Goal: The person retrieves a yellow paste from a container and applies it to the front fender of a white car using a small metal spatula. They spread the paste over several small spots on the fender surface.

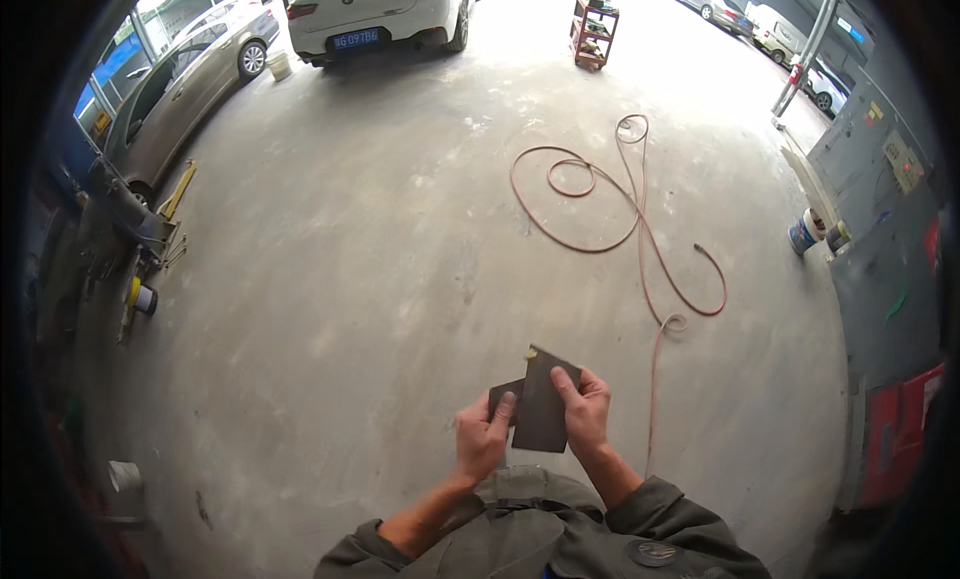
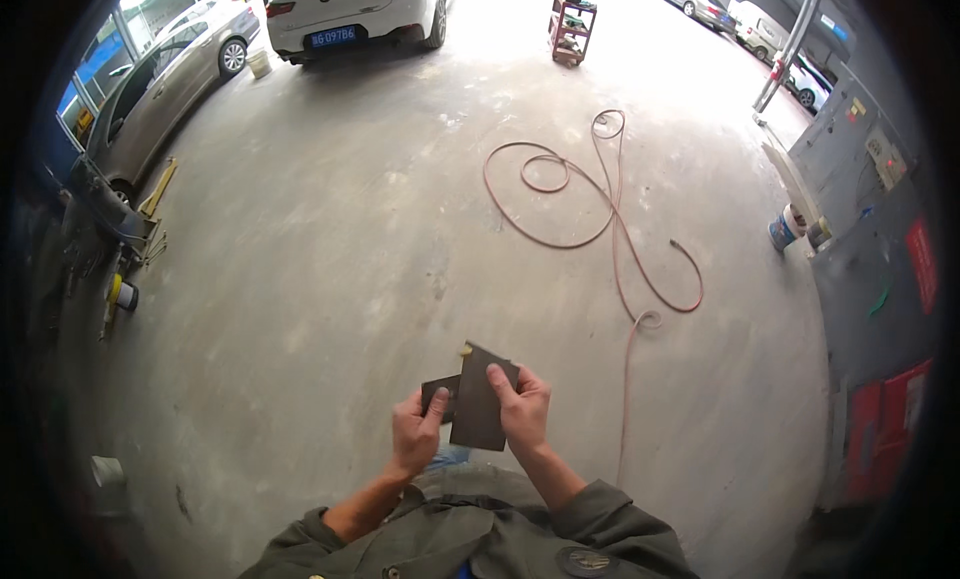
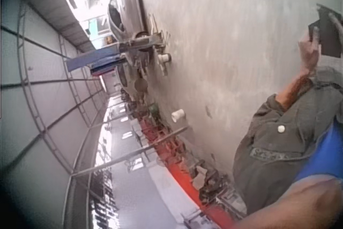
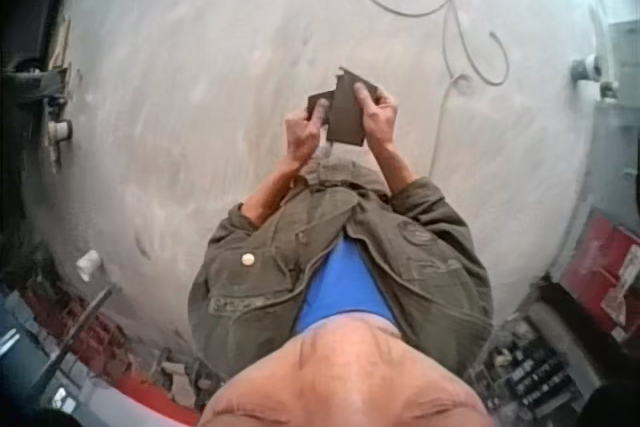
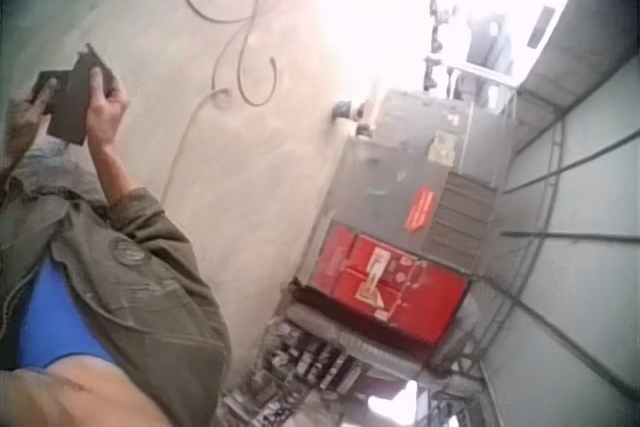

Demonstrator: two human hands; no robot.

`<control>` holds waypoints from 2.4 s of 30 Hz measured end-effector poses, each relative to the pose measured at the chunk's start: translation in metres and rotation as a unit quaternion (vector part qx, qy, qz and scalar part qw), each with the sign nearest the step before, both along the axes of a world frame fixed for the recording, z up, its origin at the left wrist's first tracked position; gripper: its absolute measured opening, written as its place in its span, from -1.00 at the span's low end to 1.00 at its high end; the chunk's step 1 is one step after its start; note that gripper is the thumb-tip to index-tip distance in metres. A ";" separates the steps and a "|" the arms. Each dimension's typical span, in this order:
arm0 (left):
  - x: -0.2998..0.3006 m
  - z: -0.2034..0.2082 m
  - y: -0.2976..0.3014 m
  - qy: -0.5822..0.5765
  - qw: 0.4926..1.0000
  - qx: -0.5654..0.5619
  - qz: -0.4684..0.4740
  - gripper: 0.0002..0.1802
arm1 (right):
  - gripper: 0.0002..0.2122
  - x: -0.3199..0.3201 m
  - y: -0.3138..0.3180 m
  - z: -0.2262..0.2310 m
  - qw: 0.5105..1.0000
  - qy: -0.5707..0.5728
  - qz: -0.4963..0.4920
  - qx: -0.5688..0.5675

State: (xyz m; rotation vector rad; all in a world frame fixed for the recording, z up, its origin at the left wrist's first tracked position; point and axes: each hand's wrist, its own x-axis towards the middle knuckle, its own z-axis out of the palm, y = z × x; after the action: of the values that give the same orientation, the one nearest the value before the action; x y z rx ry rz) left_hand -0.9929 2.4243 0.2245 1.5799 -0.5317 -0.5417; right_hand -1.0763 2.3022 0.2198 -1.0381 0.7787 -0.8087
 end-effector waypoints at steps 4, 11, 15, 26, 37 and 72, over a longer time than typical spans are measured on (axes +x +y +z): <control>0.136 0.013 -0.118 -0.001 0.999 0.026 -0.034 -0.64 | -0.87 0.086 -0.156 0.039 0.987 0.025 -0.111 -0.111; 0.343 0.013 -0.331 0.122 0.987 -0.048 -0.097 -0.74 | -0.87 0.235 -0.398 0.020 0.983 -0.170 -0.076 0.000; 0.444 0.012 -0.485 0.156 0.975 -0.064 -0.141 -0.74 | -0.86 0.352 -0.527 0.023 0.966 -0.241 0.008 0.092; 0.705 0.058 -0.760 0.161 0.976 -0.123 -0.075 -0.71 | -0.79 0.628 -0.832 0.034 0.945 -0.086 0.306 -0.072; 1.004 0.068 -1.089 0.146 0.971 -0.076 -0.171 -0.72 | -0.78 0.896 -1.146 0.088 0.861 0.117 0.254 -0.424; 1.854 0.103 -2.179 0.024 0.999 -0.042 -0.002 -0.71 | -0.67 1.794 -2.178 0.109 0.683 0.191 0.059 -0.703</control>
State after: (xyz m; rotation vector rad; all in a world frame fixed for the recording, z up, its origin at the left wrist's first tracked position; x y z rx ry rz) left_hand 0.8608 0.2455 0.3273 1.4819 -0.5162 -0.5522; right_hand 0.7177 0.1240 0.3290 -2.6904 0.2739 -1.0682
